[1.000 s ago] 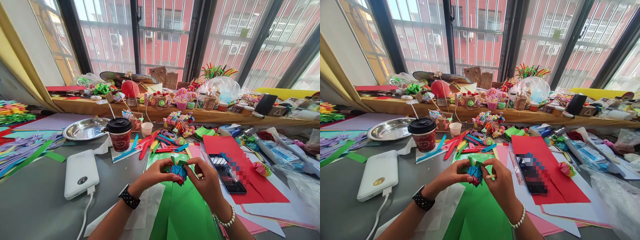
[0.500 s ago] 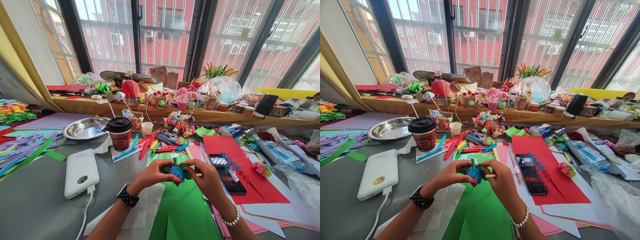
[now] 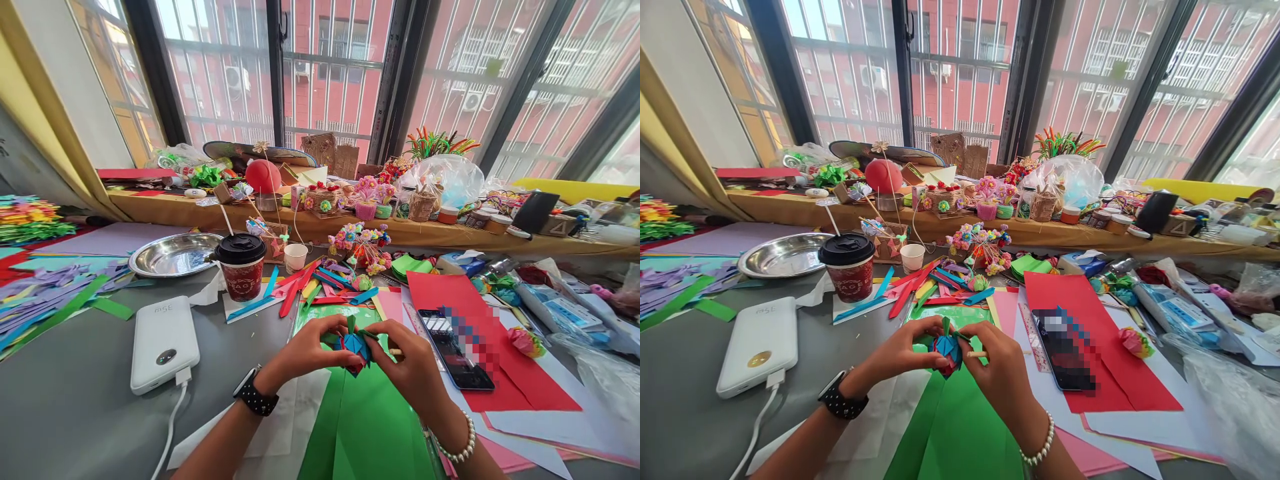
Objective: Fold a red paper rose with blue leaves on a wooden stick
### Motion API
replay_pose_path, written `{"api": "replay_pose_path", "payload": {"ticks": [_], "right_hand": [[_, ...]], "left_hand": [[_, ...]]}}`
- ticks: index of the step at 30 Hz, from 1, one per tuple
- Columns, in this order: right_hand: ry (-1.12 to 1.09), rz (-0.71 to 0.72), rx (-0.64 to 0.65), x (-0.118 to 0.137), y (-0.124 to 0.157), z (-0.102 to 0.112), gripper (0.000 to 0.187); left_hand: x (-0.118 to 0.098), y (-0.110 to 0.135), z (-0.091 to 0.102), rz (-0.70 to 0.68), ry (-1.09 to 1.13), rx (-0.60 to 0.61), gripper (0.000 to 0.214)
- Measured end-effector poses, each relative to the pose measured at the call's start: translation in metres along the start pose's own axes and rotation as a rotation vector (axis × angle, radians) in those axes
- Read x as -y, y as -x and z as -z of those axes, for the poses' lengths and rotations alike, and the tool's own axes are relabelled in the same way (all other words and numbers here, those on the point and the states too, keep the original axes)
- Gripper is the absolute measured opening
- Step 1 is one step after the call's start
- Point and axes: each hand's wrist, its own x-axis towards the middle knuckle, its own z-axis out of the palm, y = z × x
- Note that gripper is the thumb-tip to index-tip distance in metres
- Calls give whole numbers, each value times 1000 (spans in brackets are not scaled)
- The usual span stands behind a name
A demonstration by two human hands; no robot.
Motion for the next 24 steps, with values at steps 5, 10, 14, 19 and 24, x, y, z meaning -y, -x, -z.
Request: {"api": "replay_pose_path", "payload": {"ticks": [5, 10, 14, 19, 24], "right_hand": [[3, -27, 57, -1, -1, 2, 9], [80, -4, 29, 1, -1, 1, 11], [93, 13, 10, 1, 0, 0, 12], [145, 66, 29, 0, 2, -6, 13], [178, 104, 41, 0, 3, -11, 14]], "left_hand": [[2, 1, 0, -51, -186, 5, 32], [4, 2, -4, -50, -152, -22, 36], [4, 1, -5, -53, 44, -28, 28], [3, 0, -6, -66, 18, -74, 14], [5, 0, -6, 21, -77, -56, 11]]}}
